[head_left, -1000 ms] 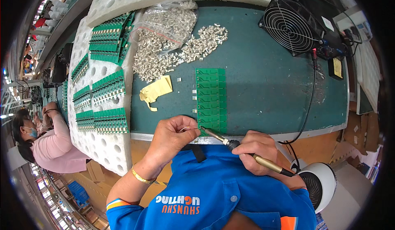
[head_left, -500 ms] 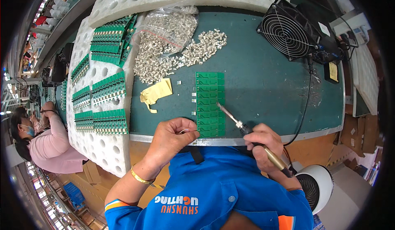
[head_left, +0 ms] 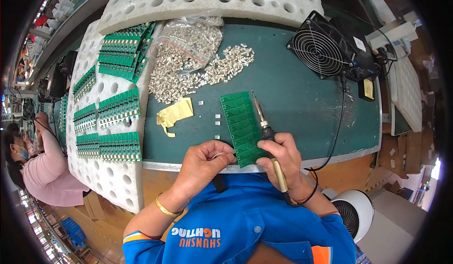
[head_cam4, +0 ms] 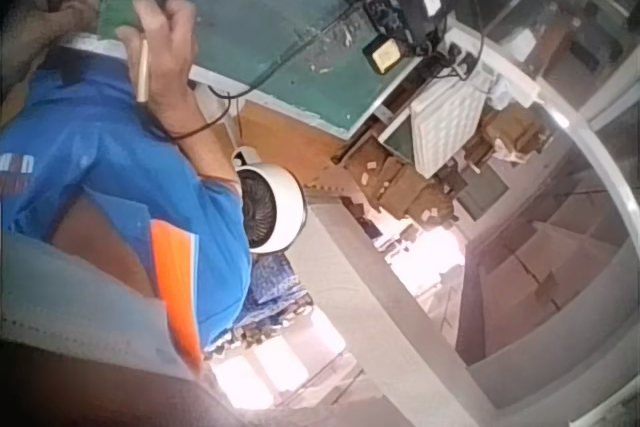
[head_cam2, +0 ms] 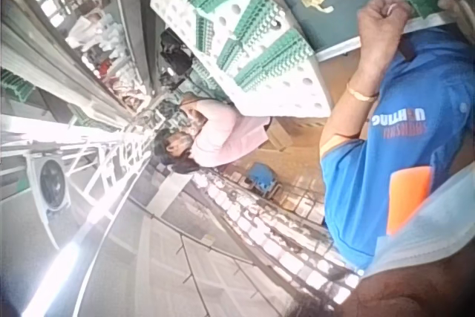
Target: The person solders electronic components onto circuit boards using a soldering iron and solder wire.
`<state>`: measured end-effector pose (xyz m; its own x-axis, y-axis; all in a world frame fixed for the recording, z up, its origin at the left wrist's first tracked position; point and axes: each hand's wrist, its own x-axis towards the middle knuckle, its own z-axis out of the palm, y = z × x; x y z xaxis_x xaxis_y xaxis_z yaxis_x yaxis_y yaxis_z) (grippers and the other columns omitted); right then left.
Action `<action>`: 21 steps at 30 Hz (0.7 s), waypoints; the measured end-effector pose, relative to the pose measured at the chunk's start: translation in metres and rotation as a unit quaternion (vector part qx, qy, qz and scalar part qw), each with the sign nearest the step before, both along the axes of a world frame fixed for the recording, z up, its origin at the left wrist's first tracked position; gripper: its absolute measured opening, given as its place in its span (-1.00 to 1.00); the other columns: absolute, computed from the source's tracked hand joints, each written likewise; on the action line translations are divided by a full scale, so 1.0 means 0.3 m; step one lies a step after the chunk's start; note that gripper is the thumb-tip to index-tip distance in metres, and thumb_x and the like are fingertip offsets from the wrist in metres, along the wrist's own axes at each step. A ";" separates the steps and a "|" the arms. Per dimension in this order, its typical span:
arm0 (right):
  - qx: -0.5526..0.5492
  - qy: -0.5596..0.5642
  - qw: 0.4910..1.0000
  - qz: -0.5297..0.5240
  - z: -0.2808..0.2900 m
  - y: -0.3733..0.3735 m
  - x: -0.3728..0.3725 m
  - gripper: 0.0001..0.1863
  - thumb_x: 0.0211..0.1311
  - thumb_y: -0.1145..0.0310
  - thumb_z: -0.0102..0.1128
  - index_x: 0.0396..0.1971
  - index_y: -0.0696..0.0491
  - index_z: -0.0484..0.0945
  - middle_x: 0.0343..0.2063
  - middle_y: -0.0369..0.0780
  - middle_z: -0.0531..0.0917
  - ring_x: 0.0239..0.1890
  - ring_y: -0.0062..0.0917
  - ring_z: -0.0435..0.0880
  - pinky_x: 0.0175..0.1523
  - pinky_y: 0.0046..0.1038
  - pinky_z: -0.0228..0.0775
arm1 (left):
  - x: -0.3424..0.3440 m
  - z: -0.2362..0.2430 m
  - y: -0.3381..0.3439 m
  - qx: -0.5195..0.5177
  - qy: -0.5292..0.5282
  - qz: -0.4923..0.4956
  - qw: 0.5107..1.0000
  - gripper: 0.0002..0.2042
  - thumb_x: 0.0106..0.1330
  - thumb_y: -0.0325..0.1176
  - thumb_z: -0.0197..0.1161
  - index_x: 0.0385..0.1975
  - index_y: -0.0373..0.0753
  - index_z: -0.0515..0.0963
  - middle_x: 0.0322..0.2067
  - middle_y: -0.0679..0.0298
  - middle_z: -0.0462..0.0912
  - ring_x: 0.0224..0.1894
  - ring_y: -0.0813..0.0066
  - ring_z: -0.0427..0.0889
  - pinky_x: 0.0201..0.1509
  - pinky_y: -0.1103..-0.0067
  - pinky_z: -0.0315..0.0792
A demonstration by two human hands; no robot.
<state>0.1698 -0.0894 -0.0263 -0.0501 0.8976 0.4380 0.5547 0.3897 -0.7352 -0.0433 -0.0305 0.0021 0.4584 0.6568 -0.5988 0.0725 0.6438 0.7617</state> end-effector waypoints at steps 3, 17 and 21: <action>0.003 -0.019 1.000 -0.007 0.002 0.000 -0.004 -0.60 0.14 0.26 0.39 -0.04 0.05 0.55 -0.33 -0.13 0.47 -0.45 -0.36 0.54 -0.42 -0.40 0.42 | 0.001 -0.010 0.001 0.002 -0.013 0.015 1.000 -0.89 0.37 -0.48 0.22 -0.20 -0.35 0.58 -0.30 0.26 0.68 -0.23 0.64 0.62 -0.07 0.68 0.49; 0.014 -0.019 1.000 -0.009 0.009 0.012 0.012 -0.62 0.04 0.36 0.46 -0.12 0.05 0.56 -0.34 -0.14 0.48 -0.49 -0.39 0.55 -0.46 -0.40 0.43 | 0.026 -0.018 0.030 0.069 0.006 -0.018 0.997 -0.87 0.40 -0.45 0.15 -0.20 -0.39 0.53 -0.35 0.31 0.64 -0.27 0.70 0.56 -0.16 0.73 0.43; 0.037 -0.056 0.996 -0.059 0.019 0.040 0.027 -0.65 0.01 0.53 0.43 -0.16 0.06 0.56 -0.34 -0.12 0.47 -0.52 -0.36 0.54 -0.46 -0.37 0.42 | 0.023 -0.028 0.031 0.088 0.014 -0.024 0.996 -0.88 0.39 -0.47 0.16 -0.20 -0.39 0.53 -0.35 0.31 0.65 -0.27 0.70 0.57 -0.16 0.73 0.43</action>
